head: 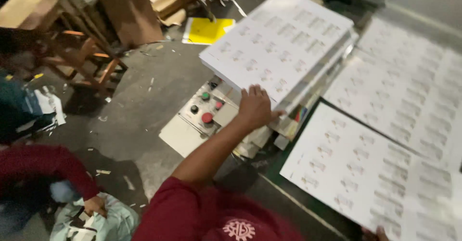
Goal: The person repeatedly picks up printed sheets from a stack on a machine and places them onto a separate pile on the right side of the table. The task involves continuous manual sorting of the papers in a workshop environment.
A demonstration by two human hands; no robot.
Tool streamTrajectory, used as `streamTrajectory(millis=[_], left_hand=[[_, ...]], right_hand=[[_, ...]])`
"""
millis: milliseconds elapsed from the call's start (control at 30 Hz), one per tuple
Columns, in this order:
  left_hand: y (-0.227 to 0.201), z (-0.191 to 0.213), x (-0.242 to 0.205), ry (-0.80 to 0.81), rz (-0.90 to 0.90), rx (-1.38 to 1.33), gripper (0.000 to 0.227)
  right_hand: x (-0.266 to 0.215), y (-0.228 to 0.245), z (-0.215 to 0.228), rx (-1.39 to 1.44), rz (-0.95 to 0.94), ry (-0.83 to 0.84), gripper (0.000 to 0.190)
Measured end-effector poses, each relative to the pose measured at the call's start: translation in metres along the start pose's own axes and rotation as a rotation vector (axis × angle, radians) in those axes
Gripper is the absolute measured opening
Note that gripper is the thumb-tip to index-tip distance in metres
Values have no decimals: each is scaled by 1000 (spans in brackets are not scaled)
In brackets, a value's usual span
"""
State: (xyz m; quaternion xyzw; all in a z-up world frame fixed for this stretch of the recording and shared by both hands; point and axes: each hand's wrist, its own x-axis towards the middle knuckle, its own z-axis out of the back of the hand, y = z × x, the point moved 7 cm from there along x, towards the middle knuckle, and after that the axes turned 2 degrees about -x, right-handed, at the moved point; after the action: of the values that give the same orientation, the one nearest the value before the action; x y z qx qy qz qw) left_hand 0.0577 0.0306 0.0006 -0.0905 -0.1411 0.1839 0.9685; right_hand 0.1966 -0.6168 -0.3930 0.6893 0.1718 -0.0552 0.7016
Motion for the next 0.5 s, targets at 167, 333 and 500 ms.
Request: streamTrajectory(millis=[167,333,500], left_hand=[[1,-55,19,195,-21,100,72],[1,-41,31,217,-165,127,15],[-2,-19,34,43,-240,94,8]], right_hand=[[-113,80,-66,205,-54,-184,44],[-109,86,-110,269,-125,-115,36],[-64,116,-135,278,-94,-105,34]])
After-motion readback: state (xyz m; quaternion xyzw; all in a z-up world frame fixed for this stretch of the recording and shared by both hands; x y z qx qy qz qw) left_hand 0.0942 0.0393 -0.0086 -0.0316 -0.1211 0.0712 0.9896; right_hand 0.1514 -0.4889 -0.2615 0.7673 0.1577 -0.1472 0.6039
